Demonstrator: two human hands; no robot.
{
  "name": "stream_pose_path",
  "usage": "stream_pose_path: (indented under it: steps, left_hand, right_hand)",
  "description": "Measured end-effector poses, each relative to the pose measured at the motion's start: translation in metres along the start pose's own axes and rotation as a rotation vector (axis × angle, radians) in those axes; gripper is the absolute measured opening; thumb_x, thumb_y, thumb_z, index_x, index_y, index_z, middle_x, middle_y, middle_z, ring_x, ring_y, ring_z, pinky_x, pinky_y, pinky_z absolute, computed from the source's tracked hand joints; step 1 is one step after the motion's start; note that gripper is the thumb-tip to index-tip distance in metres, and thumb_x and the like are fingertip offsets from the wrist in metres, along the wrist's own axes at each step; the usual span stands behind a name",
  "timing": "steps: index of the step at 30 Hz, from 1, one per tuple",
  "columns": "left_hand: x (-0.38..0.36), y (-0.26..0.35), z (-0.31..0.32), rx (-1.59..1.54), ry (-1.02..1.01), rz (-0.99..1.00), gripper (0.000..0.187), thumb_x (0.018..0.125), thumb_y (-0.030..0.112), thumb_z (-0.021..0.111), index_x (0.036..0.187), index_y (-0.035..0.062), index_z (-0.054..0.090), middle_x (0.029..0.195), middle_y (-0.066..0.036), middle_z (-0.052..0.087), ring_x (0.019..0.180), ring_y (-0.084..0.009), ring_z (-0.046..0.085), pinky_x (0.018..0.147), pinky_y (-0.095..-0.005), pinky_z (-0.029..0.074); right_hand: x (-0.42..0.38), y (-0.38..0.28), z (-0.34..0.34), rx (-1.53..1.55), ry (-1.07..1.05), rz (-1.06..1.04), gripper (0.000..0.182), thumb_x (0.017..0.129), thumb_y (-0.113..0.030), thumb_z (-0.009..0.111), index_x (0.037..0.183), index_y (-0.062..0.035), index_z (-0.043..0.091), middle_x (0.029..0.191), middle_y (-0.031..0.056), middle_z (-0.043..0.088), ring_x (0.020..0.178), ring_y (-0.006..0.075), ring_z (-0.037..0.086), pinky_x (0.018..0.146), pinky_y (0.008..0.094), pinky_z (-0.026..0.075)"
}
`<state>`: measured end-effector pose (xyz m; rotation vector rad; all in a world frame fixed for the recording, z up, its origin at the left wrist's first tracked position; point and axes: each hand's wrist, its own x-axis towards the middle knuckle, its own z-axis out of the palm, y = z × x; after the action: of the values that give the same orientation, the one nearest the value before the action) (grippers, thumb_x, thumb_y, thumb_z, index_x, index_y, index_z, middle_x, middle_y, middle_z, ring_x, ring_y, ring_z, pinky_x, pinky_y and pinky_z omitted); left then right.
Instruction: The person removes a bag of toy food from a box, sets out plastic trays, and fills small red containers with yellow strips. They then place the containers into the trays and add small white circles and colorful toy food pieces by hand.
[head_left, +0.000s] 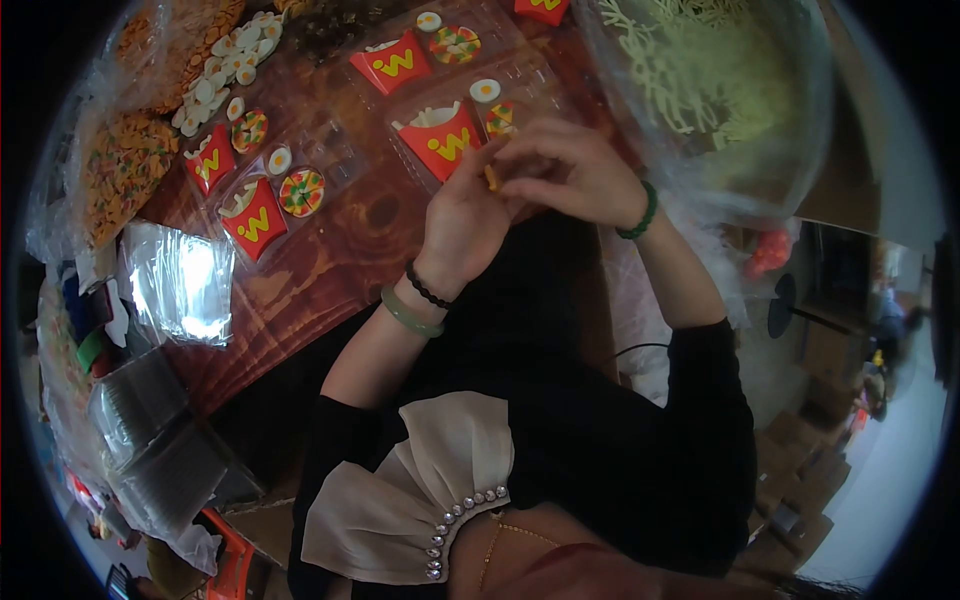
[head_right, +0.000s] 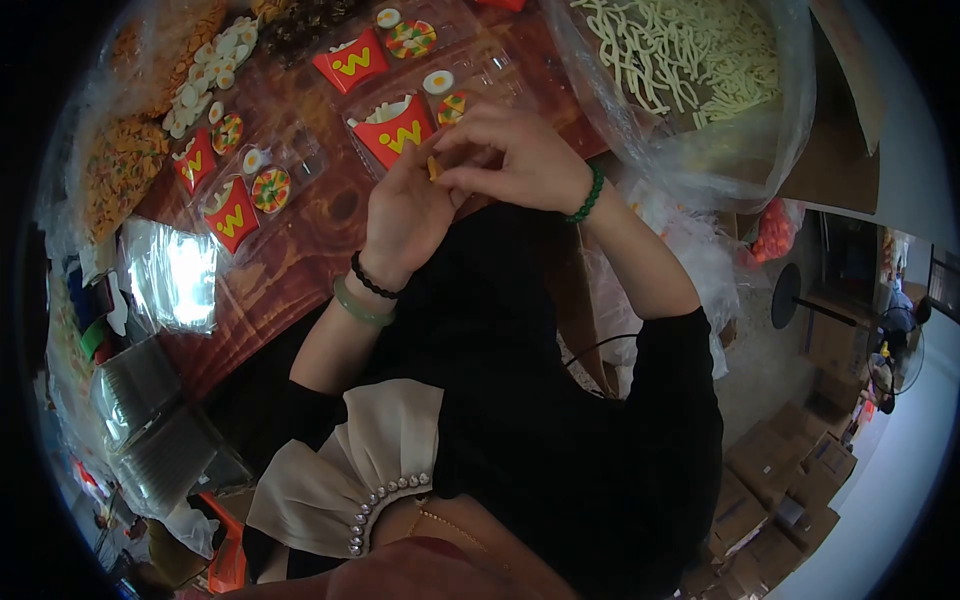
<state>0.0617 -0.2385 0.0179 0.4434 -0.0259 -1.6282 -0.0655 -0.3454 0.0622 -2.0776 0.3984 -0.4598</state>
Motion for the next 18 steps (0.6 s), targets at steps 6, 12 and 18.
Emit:
stream_pose_path:
  steps: [6,12,18]
  left_hand:
    - [0.003,-0.002,0.002,0.131,0.016,0.059,0.032,0.095,0.021,0.041,0.121,0.0020,0.045,0.119,-0.011,0.051,0.108,-0.0223,0.051,0.095,-0.0375,0.041]
    - [-0.002,-0.003,-0.003,0.308,0.163,0.029,0.031,0.091,0.006,0.048,0.122,-0.0009,0.045,0.114,-0.013,0.056,0.101,-0.0236,0.058,0.082,-0.0277,0.048]
    - [0.002,-0.005,-0.011,0.320,0.197,0.047,0.032,0.090,0.007,0.050,0.121,-0.0009,0.046,0.113,-0.012,0.057,0.099,-0.0232,0.059,0.083,-0.0283,0.048]
  right_hand:
    - [-0.003,0.012,-0.006,0.176,0.071,0.207,0.017,0.082,-0.007,0.062,0.098,-0.0020,0.063,0.088,0.0023,0.063,0.079,0.0085,0.058,0.069,0.0215,0.047]
    - [0.009,0.044,-0.025,-0.066,0.119,0.248,0.015,0.082,-0.011,0.060,0.094,-0.0029,0.064,0.085,0.0052,0.064,0.073,0.0102,0.061,0.066,0.0228,0.047]
    - [0.015,0.048,-0.027,-0.595,-0.037,0.077,0.014,0.078,-0.011,0.062,0.091,-0.0069,0.065,0.096,0.0092,0.059,0.087,0.0228,0.059,0.076,0.0313,0.047]
